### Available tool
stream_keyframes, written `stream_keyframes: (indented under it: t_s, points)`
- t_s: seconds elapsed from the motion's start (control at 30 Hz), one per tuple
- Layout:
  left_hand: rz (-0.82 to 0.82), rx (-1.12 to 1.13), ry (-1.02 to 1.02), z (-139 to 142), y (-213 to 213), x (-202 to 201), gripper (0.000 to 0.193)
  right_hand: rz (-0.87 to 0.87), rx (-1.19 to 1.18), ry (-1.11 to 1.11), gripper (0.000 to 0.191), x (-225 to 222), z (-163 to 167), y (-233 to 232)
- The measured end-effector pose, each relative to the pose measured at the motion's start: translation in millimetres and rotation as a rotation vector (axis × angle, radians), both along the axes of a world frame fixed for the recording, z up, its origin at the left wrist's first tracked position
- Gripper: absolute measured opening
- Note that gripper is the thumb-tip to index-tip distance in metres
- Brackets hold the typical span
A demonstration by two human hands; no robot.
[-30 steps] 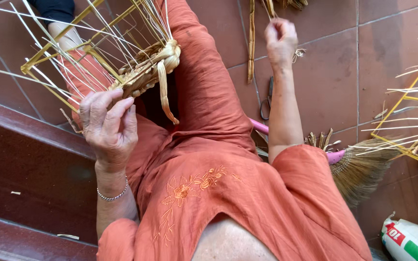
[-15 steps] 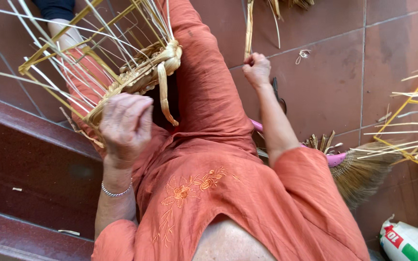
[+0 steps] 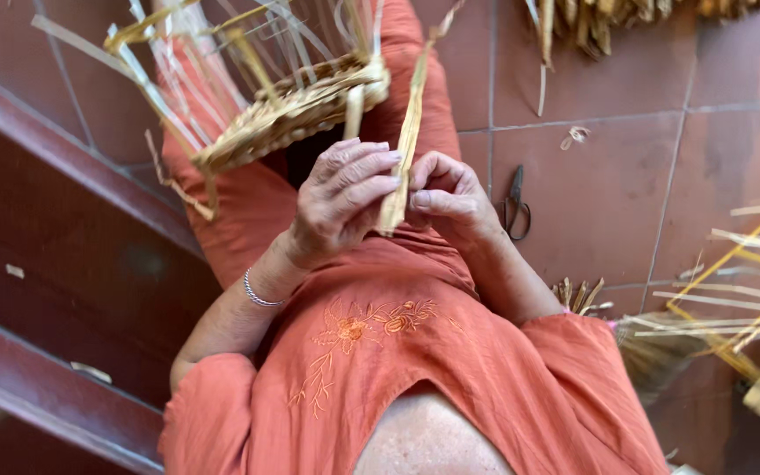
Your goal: The person weaves a basket by hand, interlacing dried palm leaves through a pre-formed frame. They repeatedly pull and tuck the leaves to build up the basket's side walls.
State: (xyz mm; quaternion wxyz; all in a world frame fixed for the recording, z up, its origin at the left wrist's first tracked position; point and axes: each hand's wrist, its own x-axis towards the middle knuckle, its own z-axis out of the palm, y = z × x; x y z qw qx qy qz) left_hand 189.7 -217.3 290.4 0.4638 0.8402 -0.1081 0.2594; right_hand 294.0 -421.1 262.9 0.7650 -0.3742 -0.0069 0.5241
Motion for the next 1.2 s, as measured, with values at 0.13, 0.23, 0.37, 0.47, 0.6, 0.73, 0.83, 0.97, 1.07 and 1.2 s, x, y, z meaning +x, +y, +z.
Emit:
stream_keyframes:
  t_s: [0.13,0.23,0.37,0.47,0.6,0.73,0.83,0.97,1.07,1.2]
  points:
    - [0.265,-0.698,0.109,-21.0,40.2,-50.1,0.010,0.067,-0.175,-0.262,0.011,18.5,-11.7,10.8]
    - [0.630,-1.309,-0.071,-18.7,111.7,-88.5,0.014,-0.019,-0.257,-0.482,0.008,38.1,-18.3,23.5]
    - [0.932,-0.842,0.052,29.6,185.7,-160.6,0.009,-0.103,-0.189,-0.913,0.012,63.5,-15.8,48.7]
    - [1.083,-0.065,0.505,62.7,197.0,-186.0,0.007,-0.134,-0.317,-1.506,0.018,81.4,-3.9,71.8]
    - [1.026,0.379,0.596,90.6,181.8,-163.9,0.009,0.004,-0.371,-1.633,0.026,96.0,17.1,99.4]
    - [0.832,0.410,0.257,93.0,154.0,-101.6,0.015,0.040,-0.377,-1.888,0.027,96.8,27.6,120.5]
    - [0.550,0.188,0.117,58.0,124.2,-45.6,0.020,0.063,-0.324,-1.836,0.020,98.8,30.3,124.8]
    - [0.434,0.001,0.125,7.8,89.1,7.9,0.024,0.099,-0.330,-1.766,0.017,103.8,33.5,117.0]
    - [0.435,0.003,0.106,-5.1,77.6,37.7,0.021,0.109,-0.311,-1.717,0.017,98.4,39.0,104.6]
    - [0.425,0.070,0.039,-10.9,67.5,62.5,0.018,0.135,-0.272,-1.741,0.019,91.9,46.8,97.9]
